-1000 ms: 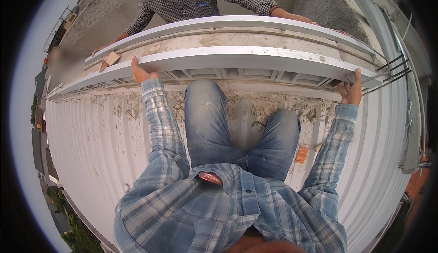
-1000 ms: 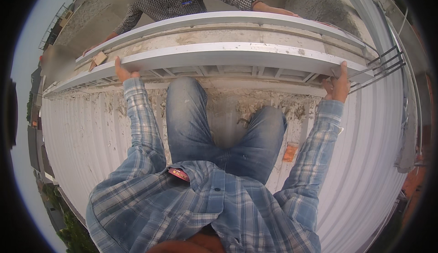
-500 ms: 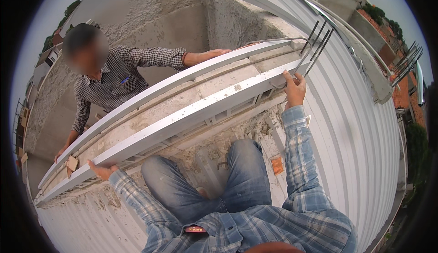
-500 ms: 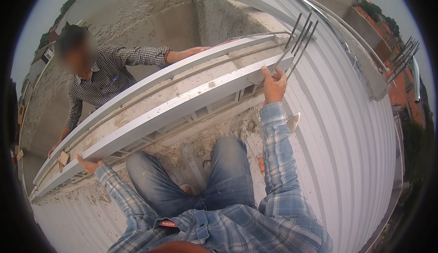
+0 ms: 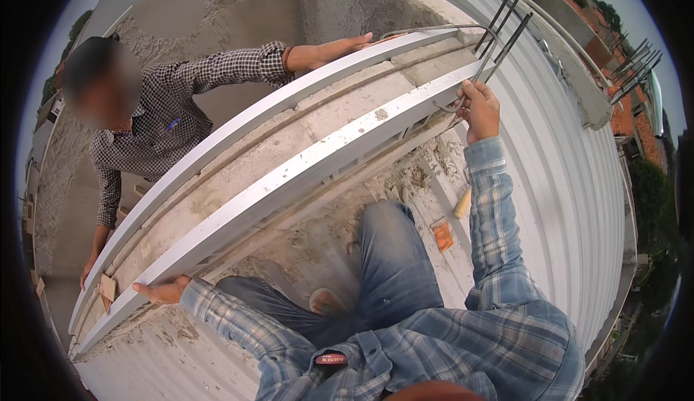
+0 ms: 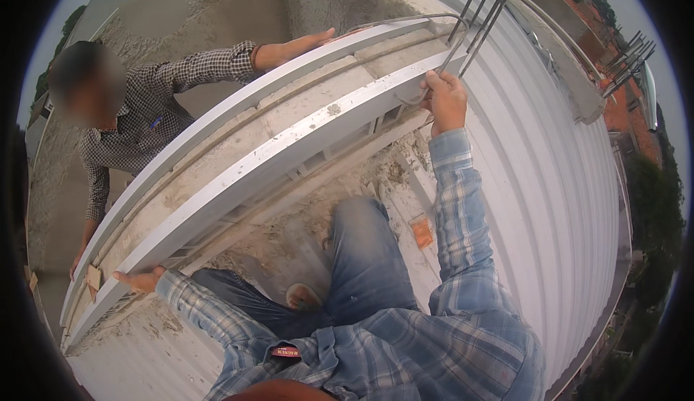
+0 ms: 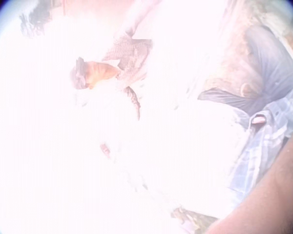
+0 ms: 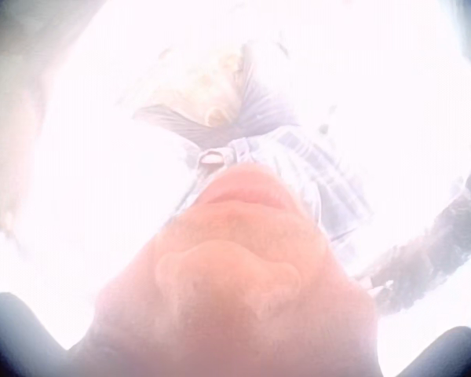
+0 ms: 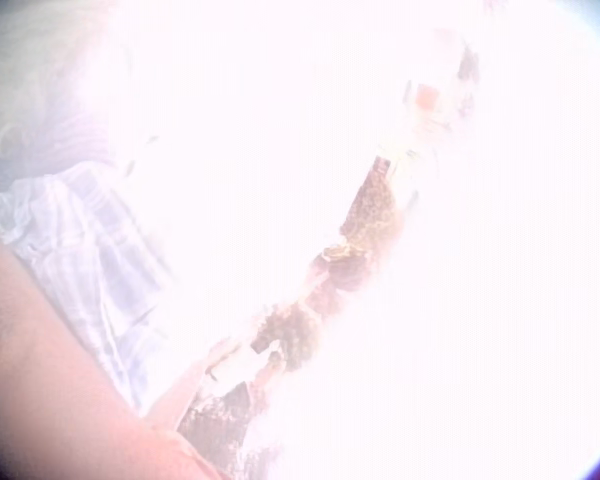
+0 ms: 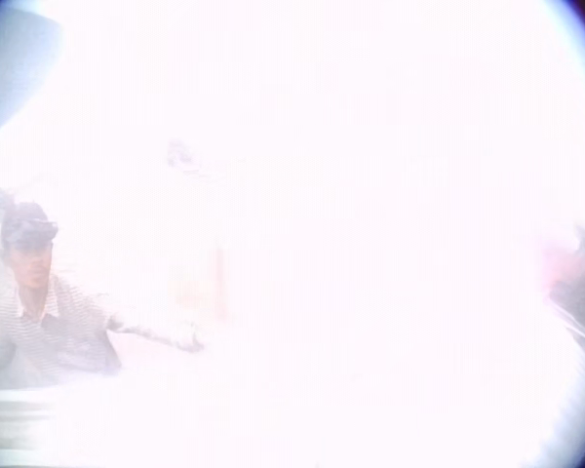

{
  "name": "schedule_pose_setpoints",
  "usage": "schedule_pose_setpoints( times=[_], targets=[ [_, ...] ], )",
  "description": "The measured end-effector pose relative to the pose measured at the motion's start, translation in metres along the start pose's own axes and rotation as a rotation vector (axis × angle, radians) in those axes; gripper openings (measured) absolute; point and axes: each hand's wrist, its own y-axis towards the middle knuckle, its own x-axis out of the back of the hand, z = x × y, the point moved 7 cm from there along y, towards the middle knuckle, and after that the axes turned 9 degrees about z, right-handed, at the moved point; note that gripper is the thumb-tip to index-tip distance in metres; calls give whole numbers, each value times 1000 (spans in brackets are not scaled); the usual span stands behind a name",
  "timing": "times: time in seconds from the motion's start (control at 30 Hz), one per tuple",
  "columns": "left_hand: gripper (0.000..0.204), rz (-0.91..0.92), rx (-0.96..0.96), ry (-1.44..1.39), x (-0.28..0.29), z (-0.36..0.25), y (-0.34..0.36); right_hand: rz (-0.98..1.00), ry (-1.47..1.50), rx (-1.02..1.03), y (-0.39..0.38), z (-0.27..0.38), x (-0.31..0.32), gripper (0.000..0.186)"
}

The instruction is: The person kneels on a corrugated roof and uses a metal hook tool to secure long white metal frame pieces to a concrete structure. Another worker assists by holding the frame in place. The person repeatedly positions the frame and uses the hook to fasten it.

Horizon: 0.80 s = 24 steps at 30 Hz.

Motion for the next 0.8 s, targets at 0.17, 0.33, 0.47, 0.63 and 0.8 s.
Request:
schedule_pose_setpoints(
  times=[0.17, 0.33, 0.47, 0.63, 0.8],
  targets=[
    [102, -9, -45, 12, 9, 3, 6, -78, 140, 23, 0, -8, -11, 26],
    [100, -17, -54, -71, 8, 11, 14, -181, 126, 112, 3, -9, -14, 29],
    [100, 22, -23, -61, 8, 7, 17, -257, 92, 184, -2, -3, -18, 31],
    [98, 60, 34, -63, 16, 10, 23, -329, 124, 209, -9, -4, -24, 32],
    [98, 63, 56, -77, 11, 7, 19, -354, 137, 264, -13, 1, -25, 31]
  ],
)
